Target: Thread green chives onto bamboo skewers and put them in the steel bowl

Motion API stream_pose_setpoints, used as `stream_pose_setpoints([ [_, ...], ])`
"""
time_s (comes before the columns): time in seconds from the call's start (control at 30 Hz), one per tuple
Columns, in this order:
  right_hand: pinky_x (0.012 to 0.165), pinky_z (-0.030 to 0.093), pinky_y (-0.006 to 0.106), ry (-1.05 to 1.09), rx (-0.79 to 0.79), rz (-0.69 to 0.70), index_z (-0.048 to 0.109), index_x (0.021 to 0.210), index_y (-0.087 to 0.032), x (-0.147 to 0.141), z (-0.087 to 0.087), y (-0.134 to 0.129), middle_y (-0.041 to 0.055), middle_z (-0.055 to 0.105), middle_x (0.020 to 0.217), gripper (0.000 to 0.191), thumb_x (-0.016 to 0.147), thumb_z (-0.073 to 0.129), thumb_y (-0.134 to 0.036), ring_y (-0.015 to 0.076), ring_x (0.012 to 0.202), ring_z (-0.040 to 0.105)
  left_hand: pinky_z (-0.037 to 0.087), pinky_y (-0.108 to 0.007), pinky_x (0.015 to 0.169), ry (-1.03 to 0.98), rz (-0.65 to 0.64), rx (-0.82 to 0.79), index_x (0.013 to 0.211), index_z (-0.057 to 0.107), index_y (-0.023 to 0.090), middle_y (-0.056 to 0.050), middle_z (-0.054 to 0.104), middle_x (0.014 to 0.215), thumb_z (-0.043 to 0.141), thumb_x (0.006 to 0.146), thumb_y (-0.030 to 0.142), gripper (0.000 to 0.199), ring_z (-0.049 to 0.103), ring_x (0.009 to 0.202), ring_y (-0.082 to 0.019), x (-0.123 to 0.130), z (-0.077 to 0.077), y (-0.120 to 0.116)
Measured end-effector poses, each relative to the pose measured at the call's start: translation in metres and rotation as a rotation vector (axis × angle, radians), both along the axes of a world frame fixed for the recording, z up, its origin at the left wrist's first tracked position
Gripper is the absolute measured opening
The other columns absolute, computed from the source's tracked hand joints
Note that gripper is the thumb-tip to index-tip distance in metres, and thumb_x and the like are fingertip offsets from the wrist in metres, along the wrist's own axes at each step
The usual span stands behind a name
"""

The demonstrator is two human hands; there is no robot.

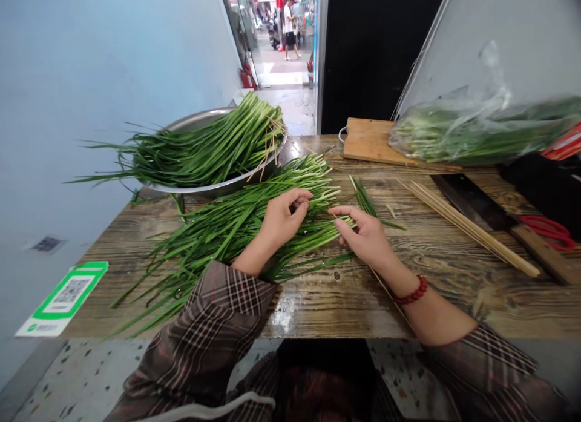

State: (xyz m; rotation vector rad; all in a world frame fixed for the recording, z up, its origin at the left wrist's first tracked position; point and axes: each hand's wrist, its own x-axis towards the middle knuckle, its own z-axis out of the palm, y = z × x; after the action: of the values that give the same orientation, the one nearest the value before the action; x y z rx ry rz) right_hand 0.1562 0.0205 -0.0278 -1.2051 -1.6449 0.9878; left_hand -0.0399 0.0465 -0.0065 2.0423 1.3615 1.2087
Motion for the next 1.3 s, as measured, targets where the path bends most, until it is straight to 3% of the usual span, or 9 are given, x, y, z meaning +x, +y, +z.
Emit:
stream_pose_setpoints([
  [0.37, 0.049, 0.050, 0.022, 0.050, 0.010, -0.006, 0.070, 0.107, -0.020, -0.001, 0.005, -0.003, 0.0035, 0.072, 0.090, 0.030, 0.082, 0.056, -0.032, 0.0091, 0.048, 0.060, 0.052, -0.029, 0.083, -0.023, -0.097, -0.052, 0.094, 0.074, 0.017, -0.007, 0.074, 0.096, 0.059, 0.085, 0.026, 0.020, 0.067, 0.088, -0.017, 0.005, 0.007, -0.008],
  [0.67, 0.048, 0.049, 0.022, 0.035, 0.010, 0.007, 0.070, 0.114, -0.021, -0.001, 0.005, -0.005, 0.0023, 0.072, 0.079, 0.035, 0.083, 0.056, -0.032, 0.0099, 0.048, 0.059, 0.042, -0.022, 0.054, -0.061, -0.103, -0.136, 0.091, 0.072, 0.015, 0.001, 0.063, 0.062, 0.056, 0.087, 0.029, 0.022, 0.054, 0.055, -0.010, 0.005, 0.007, -0.011],
  [1.3, 0.048, 0.048, 0.022, 0.073, -0.013, -0.038, 0.071, 0.110, -0.019, -0.004, 0.004, -0.005, 0.0029, 0.072, 0.083, 0.034, 0.083, 0.057, -0.033, 0.0094, 0.048, 0.059, 0.050, -0.025, 0.069, -0.067, -0.134, -0.116, 0.091, 0.074, 0.016, -0.005, 0.074, 0.085, 0.057, 0.086, 0.024, 0.019, 0.065, 0.078, -0.016, 0.008, 0.005, -0.012],
])
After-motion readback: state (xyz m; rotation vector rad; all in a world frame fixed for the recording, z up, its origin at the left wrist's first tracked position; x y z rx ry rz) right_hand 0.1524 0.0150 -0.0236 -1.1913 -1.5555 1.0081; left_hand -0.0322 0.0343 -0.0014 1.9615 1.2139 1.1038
